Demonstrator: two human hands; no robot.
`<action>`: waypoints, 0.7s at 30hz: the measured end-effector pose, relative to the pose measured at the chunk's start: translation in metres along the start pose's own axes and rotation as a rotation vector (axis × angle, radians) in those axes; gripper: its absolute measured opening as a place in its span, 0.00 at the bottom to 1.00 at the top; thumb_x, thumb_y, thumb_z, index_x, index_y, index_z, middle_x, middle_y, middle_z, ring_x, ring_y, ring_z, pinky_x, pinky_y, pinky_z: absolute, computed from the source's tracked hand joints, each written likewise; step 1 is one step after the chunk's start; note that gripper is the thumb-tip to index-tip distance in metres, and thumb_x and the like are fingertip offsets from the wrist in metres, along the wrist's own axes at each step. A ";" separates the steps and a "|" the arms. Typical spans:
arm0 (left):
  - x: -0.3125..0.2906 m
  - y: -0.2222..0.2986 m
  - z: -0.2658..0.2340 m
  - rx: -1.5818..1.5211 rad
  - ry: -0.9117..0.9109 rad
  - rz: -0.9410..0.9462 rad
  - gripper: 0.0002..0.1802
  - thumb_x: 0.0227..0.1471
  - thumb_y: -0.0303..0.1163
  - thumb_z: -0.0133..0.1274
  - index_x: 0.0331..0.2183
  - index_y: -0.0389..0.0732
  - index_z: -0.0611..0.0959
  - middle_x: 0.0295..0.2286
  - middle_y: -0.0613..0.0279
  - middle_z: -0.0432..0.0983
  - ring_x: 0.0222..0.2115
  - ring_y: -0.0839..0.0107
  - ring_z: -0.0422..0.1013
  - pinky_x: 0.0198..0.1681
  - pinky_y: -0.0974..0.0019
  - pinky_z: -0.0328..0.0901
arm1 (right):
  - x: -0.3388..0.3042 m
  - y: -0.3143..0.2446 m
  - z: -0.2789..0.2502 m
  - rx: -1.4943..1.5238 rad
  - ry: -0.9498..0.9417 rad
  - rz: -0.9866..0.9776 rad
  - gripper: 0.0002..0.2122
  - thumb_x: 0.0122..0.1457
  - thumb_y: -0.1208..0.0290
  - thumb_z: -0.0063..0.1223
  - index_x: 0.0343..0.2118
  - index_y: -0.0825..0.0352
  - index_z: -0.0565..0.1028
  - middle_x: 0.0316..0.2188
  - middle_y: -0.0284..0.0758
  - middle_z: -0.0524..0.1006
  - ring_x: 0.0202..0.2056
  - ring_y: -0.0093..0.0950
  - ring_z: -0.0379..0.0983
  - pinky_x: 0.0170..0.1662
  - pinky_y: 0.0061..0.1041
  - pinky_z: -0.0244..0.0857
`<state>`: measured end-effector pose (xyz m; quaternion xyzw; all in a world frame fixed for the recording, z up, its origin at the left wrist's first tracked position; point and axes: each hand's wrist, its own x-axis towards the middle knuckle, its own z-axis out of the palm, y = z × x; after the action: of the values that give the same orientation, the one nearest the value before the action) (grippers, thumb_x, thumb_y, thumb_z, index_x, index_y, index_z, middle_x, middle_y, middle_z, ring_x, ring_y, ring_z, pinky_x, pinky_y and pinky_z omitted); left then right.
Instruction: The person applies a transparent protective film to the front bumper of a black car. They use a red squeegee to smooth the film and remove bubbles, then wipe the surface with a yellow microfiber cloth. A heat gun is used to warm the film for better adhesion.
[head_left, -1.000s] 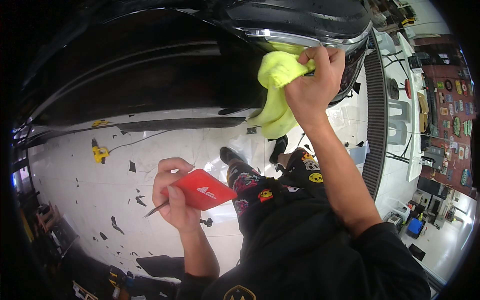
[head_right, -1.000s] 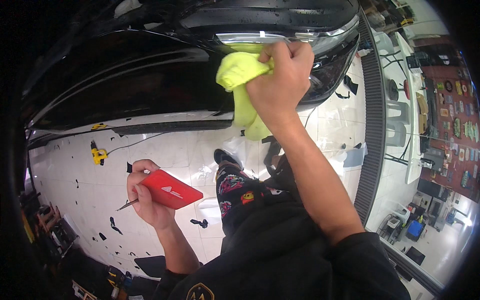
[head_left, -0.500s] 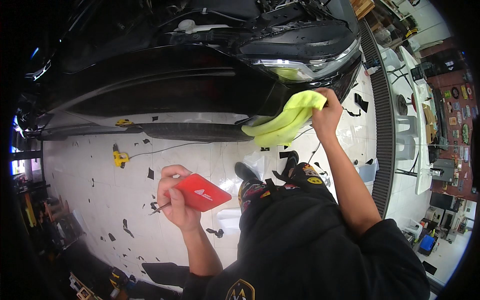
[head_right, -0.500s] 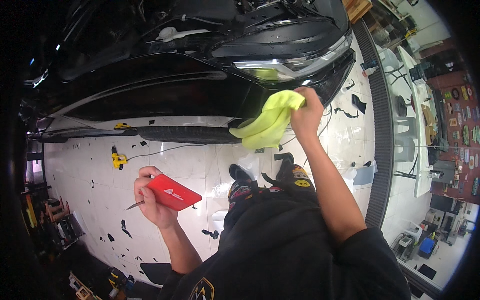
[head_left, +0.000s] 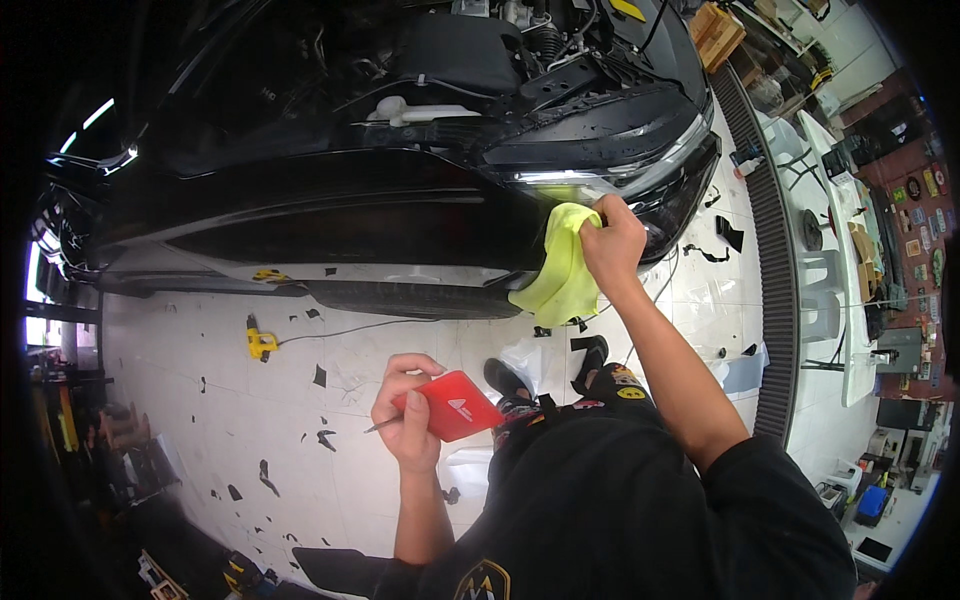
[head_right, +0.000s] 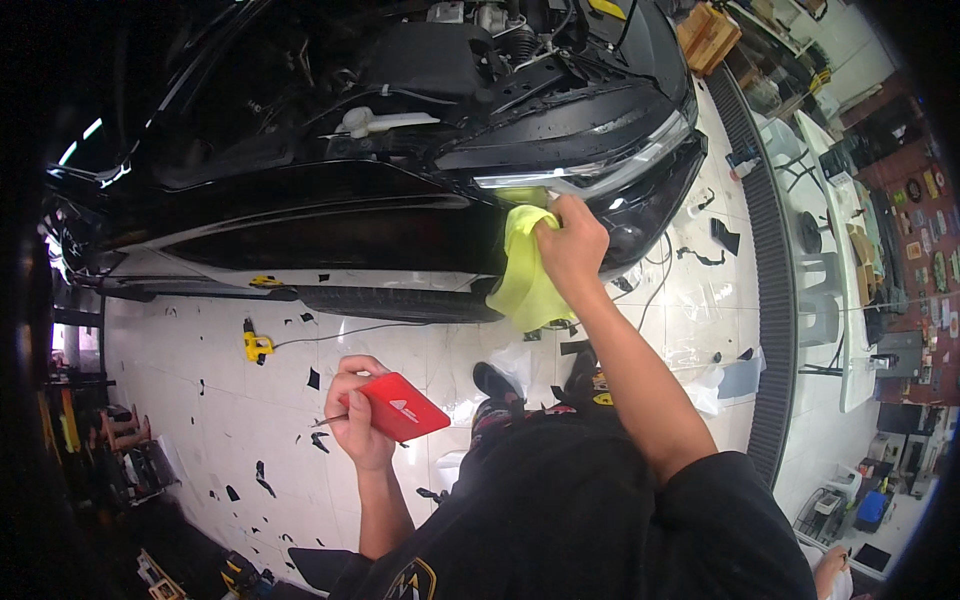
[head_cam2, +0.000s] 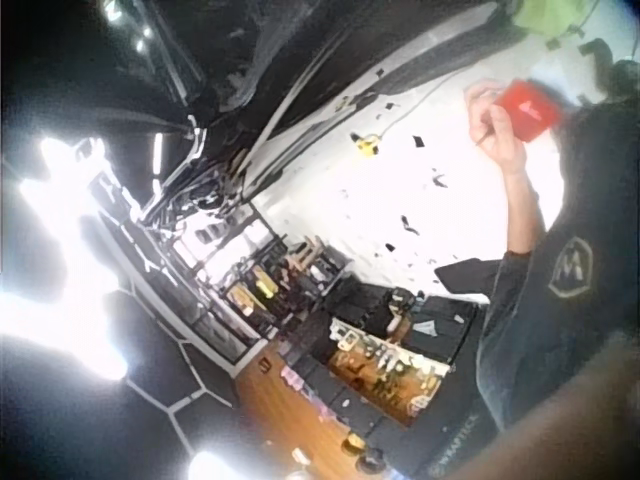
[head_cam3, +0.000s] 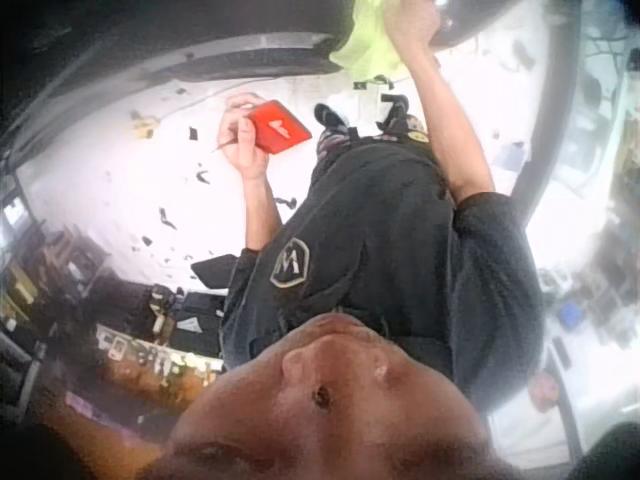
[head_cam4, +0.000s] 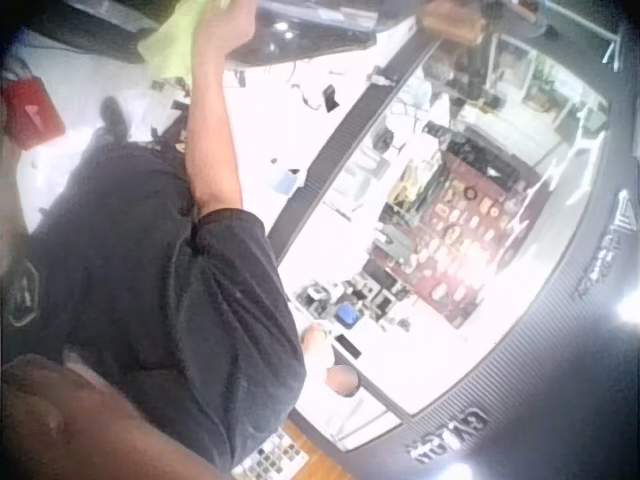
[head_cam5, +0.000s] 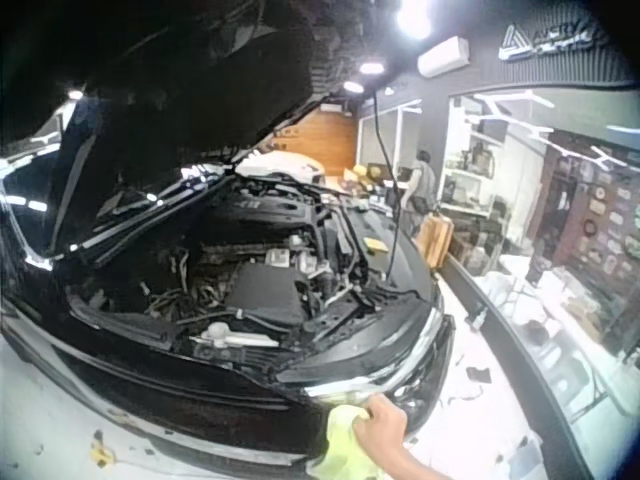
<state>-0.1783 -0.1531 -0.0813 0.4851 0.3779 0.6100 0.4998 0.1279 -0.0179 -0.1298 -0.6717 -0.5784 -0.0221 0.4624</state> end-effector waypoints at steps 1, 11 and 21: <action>-0.003 -0.001 -0.001 -0.014 0.012 -0.022 0.17 0.65 0.39 0.50 0.32 0.34 0.79 0.40 0.48 0.75 0.37 0.69 0.70 0.43 0.66 0.64 | 0.000 -0.007 -0.001 0.046 -0.006 0.031 0.07 0.44 0.77 0.61 0.25 0.65 0.72 0.26 0.38 0.76 0.28 0.42 0.75 0.30 0.35 0.67; 0.013 0.016 0.011 0.074 -0.071 0.004 0.15 0.65 0.37 0.50 0.33 0.33 0.80 0.40 0.49 0.75 0.36 0.69 0.70 0.42 0.67 0.64 | 0.022 -0.054 0.027 -0.046 -0.044 0.101 0.06 0.45 0.70 0.61 0.22 0.63 0.75 0.18 0.39 0.77 0.22 0.44 0.76 0.28 0.38 0.67; 0.035 0.012 0.038 0.212 -0.204 0.114 0.12 0.62 0.34 0.54 0.32 0.34 0.81 0.48 0.45 0.73 0.37 0.70 0.71 0.42 0.69 0.64 | -0.010 0.012 -0.008 -0.147 -0.084 0.218 0.09 0.47 0.65 0.66 0.23 0.62 0.76 0.19 0.39 0.76 0.25 0.45 0.76 0.29 0.42 0.67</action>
<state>-0.1457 -0.1227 -0.0528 0.6152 0.3592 0.5417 0.4462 0.1385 -0.0296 -0.1379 -0.7628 -0.5177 0.0140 0.3872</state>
